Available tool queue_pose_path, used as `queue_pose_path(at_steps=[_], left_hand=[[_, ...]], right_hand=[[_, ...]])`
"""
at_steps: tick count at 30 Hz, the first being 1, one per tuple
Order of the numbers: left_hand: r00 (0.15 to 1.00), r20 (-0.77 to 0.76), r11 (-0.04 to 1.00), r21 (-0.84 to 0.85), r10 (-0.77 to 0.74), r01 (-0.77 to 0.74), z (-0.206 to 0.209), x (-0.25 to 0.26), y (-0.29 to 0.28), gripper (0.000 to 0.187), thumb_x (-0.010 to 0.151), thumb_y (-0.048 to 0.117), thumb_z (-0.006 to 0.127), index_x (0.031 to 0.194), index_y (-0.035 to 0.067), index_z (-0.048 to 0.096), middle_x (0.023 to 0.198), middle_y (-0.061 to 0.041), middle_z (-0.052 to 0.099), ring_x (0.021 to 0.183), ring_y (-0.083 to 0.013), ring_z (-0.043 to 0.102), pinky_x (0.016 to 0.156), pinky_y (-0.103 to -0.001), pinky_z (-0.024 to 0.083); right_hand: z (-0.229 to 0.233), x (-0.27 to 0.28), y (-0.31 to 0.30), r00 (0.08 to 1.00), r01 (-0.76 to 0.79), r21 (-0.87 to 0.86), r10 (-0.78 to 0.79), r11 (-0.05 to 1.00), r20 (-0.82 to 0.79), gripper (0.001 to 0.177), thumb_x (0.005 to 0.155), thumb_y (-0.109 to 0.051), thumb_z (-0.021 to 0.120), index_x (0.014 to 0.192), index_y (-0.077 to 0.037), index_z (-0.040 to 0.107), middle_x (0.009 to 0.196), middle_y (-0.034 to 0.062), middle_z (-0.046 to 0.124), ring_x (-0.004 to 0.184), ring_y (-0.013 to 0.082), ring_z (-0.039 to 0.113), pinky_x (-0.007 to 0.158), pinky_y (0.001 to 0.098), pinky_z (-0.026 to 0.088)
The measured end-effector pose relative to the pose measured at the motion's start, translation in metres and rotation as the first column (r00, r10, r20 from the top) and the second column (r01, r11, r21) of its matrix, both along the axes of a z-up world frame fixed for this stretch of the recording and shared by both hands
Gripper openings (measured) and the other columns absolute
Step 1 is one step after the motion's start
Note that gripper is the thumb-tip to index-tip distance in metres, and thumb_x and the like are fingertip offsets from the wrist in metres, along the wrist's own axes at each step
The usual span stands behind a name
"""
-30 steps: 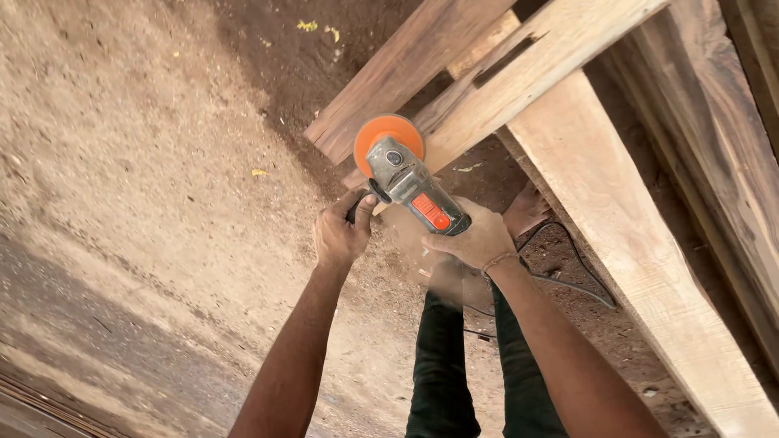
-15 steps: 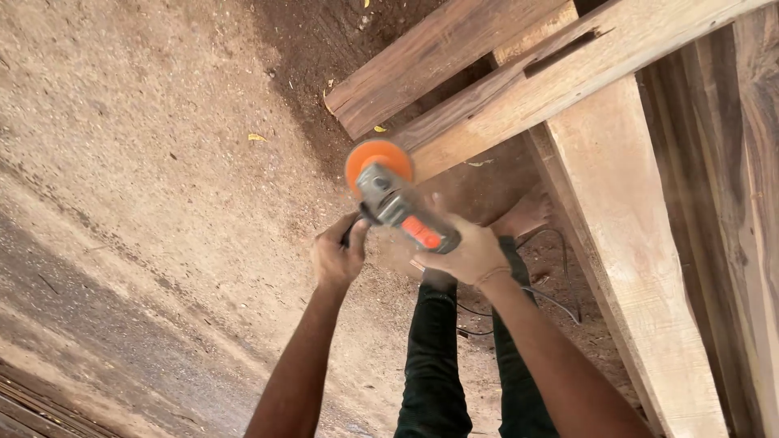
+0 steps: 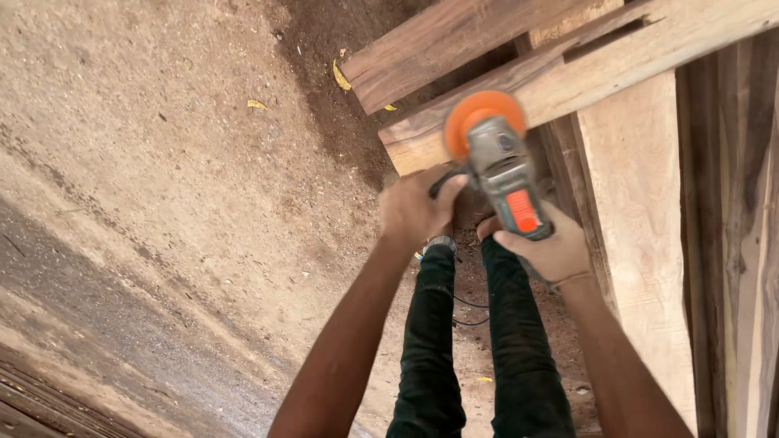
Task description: Sanding the surface of a wooden frame using an angle grinder with a sanding disc.
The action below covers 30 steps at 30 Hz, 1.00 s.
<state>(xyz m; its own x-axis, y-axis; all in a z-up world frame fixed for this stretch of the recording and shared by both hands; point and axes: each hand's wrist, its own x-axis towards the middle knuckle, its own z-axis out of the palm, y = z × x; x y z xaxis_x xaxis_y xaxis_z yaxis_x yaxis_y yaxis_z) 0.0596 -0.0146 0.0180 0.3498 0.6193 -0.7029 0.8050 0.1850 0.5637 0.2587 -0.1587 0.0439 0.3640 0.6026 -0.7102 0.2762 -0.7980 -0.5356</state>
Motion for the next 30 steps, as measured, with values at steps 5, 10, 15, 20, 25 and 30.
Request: queue_pose_path(at_steps=[5,10,15,20,25,30], left_hand=[[0.993,-0.056,0.995,0.014,0.099,-0.098,-0.003,-0.069,-0.018,0.04,0.093,0.055,0.061,0.114,0.025,0.077,0.079,-0.005,0.076,0.066,-0.0211,0.073,0.063,-0.039,0.057],[0.99,-0.077,0.992,0.024,0.122,-0.12,-0.022,-0.119,-0.048,0.038,0.099,0.051,0.059,0.113,0.02,0.076,0.073,-0.003,0.075,0.057,-0.0175,0.071,0.051,-0.037,0.054],[0.976,0.027,0.969,0.123,0.214,-0.216,-0.024,-0.107,-0.059,0.037,0.097,0.05,0.062,0.11,0.02,0.078,0.076,-0.003,0.075,0.065,-0.019,0.072,0.059,-0.037,0.055],[0.999,0.017,0.999,0.022,0.049,-0.05,-0.013,-0.014,-0.017,0.051,0.093,0.065,0.054,0.119,0.025,0.072,0.102,-0.005,0.075,0.09,-0.0251,0.073,0.077,-0.044,0.055],[0.992,0.106,0.991,-0.11,-0.068,0.08,0.008,0.039,0.011,0.045,0.094,0.063,0.048,0.115,0.032,0.073,0.102,-0.002,0.074,0.102,-0.0254,0.069,0.094,-0.046,0.048],[0.995,0.008,0.978,-0.183,-0.101,0.1,0.01,-0.002,0.001,0.044,0.096,0.062,0.047,0.117,0.032,0.071,0.097,0.0,0.074,0.093,-0.019,0.07,0.088,-0.042,0.051]], right_hand=[[-0.013,-0.061,-0.003,0.997,0.001,0.099,0.007,0.995,-0.074,0.067,0.068,-0.022,0.093,0.127,-0.004,0.069,0.108,0.004,0.077,0.093,0.011,0.072,0.085,0.0288,0.059],[-0.017,-0.093,-0.008,0.987,-0.045,0.003,0.045,0.999,-0.153,0.061,0.067,-0.025,0.094,0.12,-0.005,0.072,0.104,0.0055,0.08,0.09,0.0093,0.073,0.083,0.0277,0.059],[-0.006,-0.081,0.007,0.974,-0.16,0.053,0.166,0.986,-0.155,0.068,0.067,-0.03,0.093,0.126,-0.005,0.068,0.106,0.0062,0.078,0.093,0.0102,0.072,0.084,0.03,0.058],[-0.005,-0.005,-0.017,0.992,-0.118,-0.037,0.119,0.992,0.044,0.061,0.068,-0.034,0.092,0.12,-0.008,0.072,0.107,0.0059,0.078,0.093,0.014,0.074,0.085,0.0319,0.059],[-0.011,0.052,-0.042,0.996,0.087,0.039,-0.086,0.995,-0.033,0.053,0.08,-0.033,0.09,0.12,-0.003,0.071,0.104,0.0051,0.073,0.091,0.0156,0.067,0.081,0.0309,0.057],[-0.011,-0.001,-0.031,0.999,0.004,0.039,-0.002,0.999,-0.032,0.063,0.073,-0.032,0.09,0.125,-0.004,0.069,0.11,0.0056,0.075,0.096,0.0149,0.072,0.086,0.0311,0.06]])
